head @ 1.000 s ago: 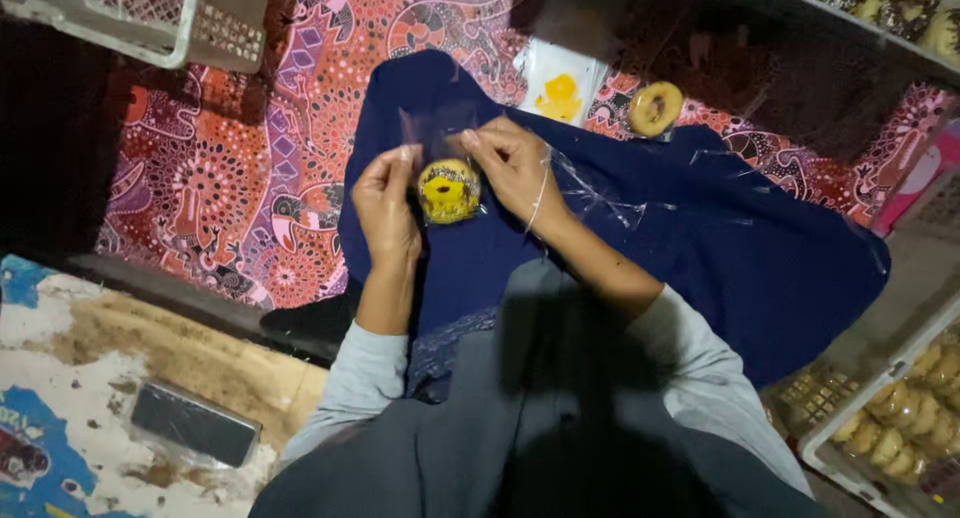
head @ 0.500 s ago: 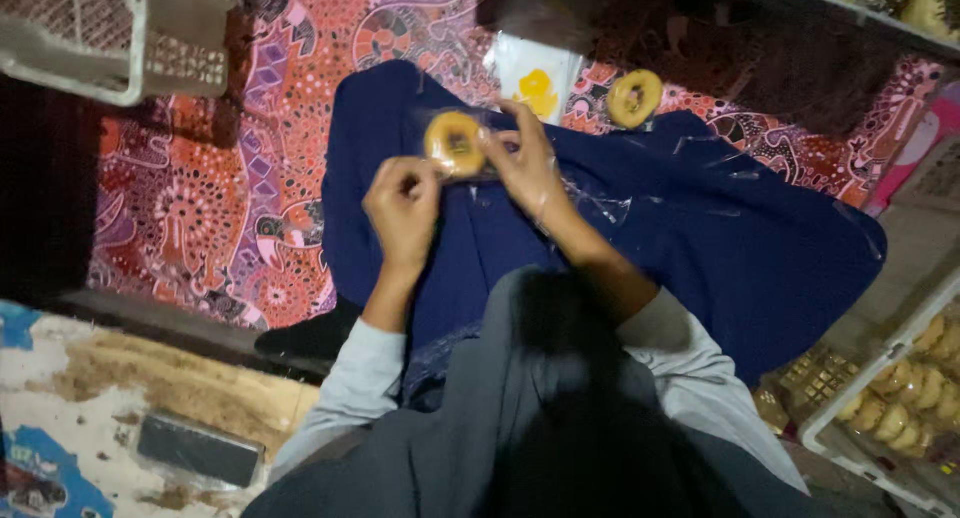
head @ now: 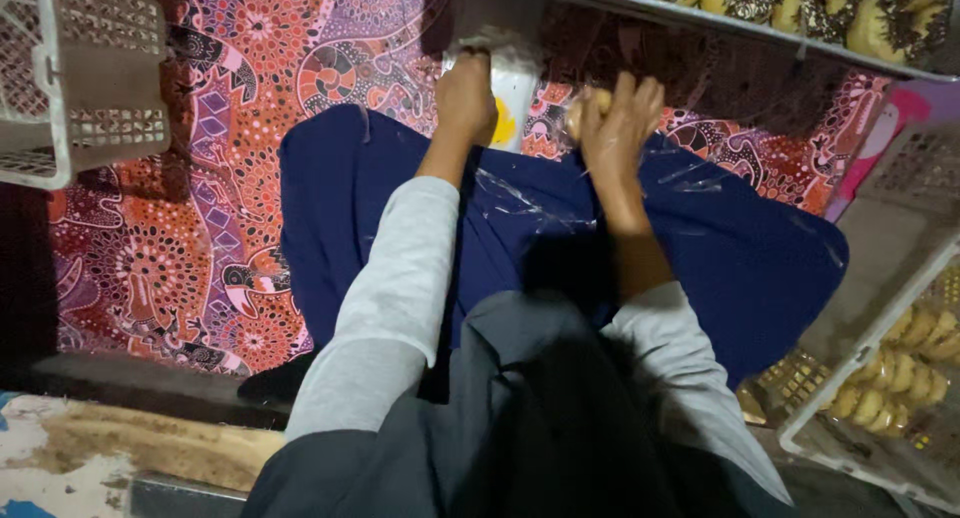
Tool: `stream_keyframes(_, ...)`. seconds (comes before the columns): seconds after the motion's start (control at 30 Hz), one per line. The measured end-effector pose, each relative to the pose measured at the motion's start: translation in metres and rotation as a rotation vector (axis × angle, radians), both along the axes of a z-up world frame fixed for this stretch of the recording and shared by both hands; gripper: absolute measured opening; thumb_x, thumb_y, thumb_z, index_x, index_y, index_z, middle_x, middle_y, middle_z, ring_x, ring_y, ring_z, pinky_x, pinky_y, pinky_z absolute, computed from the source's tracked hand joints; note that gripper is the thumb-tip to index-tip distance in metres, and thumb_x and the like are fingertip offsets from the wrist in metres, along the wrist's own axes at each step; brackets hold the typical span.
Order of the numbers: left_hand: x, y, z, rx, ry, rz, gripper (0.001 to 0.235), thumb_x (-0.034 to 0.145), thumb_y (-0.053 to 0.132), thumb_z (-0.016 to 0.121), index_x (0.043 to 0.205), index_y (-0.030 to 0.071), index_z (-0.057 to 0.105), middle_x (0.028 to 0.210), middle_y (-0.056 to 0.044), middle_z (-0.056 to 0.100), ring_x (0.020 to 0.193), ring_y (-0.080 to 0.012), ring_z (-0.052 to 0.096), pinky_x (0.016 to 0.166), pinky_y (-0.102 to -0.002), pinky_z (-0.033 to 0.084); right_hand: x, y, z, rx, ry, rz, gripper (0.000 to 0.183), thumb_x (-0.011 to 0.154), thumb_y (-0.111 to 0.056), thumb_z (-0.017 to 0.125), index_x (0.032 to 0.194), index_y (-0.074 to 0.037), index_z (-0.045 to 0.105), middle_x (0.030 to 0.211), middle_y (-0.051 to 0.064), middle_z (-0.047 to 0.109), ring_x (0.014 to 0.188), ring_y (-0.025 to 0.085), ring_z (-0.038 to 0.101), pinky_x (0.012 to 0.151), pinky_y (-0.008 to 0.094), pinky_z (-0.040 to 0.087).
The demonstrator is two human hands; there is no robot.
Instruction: The person sits on the floor and individually places donuts from a metal tray into clear plastic bags. They seal each bag and place it into a white plastic basket. The process is repeated for multiple donuts.
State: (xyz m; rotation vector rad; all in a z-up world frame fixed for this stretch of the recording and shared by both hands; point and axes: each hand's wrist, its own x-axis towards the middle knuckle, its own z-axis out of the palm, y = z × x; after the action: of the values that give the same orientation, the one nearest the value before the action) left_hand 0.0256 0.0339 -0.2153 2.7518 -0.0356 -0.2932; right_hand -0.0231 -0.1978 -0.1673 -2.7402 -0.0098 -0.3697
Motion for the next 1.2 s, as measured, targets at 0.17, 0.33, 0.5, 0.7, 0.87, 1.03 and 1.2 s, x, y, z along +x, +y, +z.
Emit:
stream_keyframes(0.17,-0.022,0.000,0.051,-0.230,-0.248,-0.079,0.038,0.076,0.003,0.076,0.113,0.003,0.067,0.120,-0.018,0.066,0.084,-0.0413,0.070,0.071,-0.049,0.056,0.038,0.050,0.025,0.378,0.302,-0.033,0.054,0.102,-0.039,0.069,0.114,0.012,0.059,0.104,0.030,0.059,0.098,0.041,0.059,0.086,0.049,0.049)
stream_keyframes(0.33,-0.040,-0.004,0.125,-0.521,-0.462,0.022,0.031,0.096,0.003,0.078,0.121,0.012,0.064,0.132,-0.011,0.064,0.093,-0.0286,0.076,0.079,-0.034,0.062,0.057,0.071,0.069,0.733,0.397,0.212,0.024,0.094,-0.019,0.069,0.109,-0.002,0.076,0.093,0.012,0.078,0.081,0.023,0.074,0.073,0.033,0.057)
stream_keyframes(0.5,-0.039,0.010,0.154,-1.041,-0.359,0.348,0.055,0.087,-0.006,0.066,0.140,0.002,0.052,0.120,-0.015,0.068,0.087,-0.0183,0.064,0.069,-0.027,0.056,0.025,0.070,0.116,0.760,0.128,0.473,0.014,0.100,-0.010,0.069,0.111,-0.003,0.074,0.104,0.012,0.076,0.093,0.023,0.076,0.083,0.034,0.058)
stream_keyframes(0.7,-0.045,0.007,0.166,-1.104,-0.409,0.440,0.033,0.098,-0.006,0.063,0.130,0.002,0.057,0.113,-0.010,0.078,0.085,-0.0110,0.075,0.076,-0.025,0.063,-0.008,0.086,0.199,0.524,-0.193,0.409,0.031,0.096,-0.010,0.071,0.125,0.001,0.066,0.128,0.017,0.067,0.127,0.033,0.062,0.118,0.053,0.036)
stream_keyframes(0.87,-0.089,-0.020,0.199,-0.820,-0.641,0.059,0.039,0.087,-0.006,0.071,0.120,0.013,0.062,0.113,-0.013,0.075,0.099,-0.0224,0.074,0.095,-0.033,0.058,-0.021,0.078,0.197,0.335,-0.051,0.342,0.039,0.098,-0.001,0.065,0.137,0.000,0.063,0.138,0.017,0.066,0.134,0.027,0.063,0.125,0.064,0.025)
stream_keyframes(1.03,-0.069,-0.030,0.220,-2.005,-0.347,0.538,0.076,0.076,-0.001,0.077,0.139,0.026,0.045,0.137,0.009,0.057,0.120,-0.0173,0.065,0.102,-0.041,0.056,-0.017,0.063,0.161,0.418,-0.035,0.500,0.040,0.097,-0.013,0.075,0.135,-0.004,0.068,0.141,0.021,0.064,0.137,0.033,0.057,0.120,0.058,0.035)
stream_keyframes(1.2,-0.037,-0.008,0.202,-2.249,-0.091,0.549,0.038,0.101,-0.009,0.059,0.135,0.007,0.051,0.126,-0.012,0.061,0.116,-0.0287,0.062,0.108,-0.053,0.053,0.019,0.030,0.208,0.527,0.159,0.452,0.018,0.090,-0.023,0.082,0.098,-0.007,0.082,0.102,0.017,0.076,0.108,0.025,0.067,0.093,0.048,0.055)
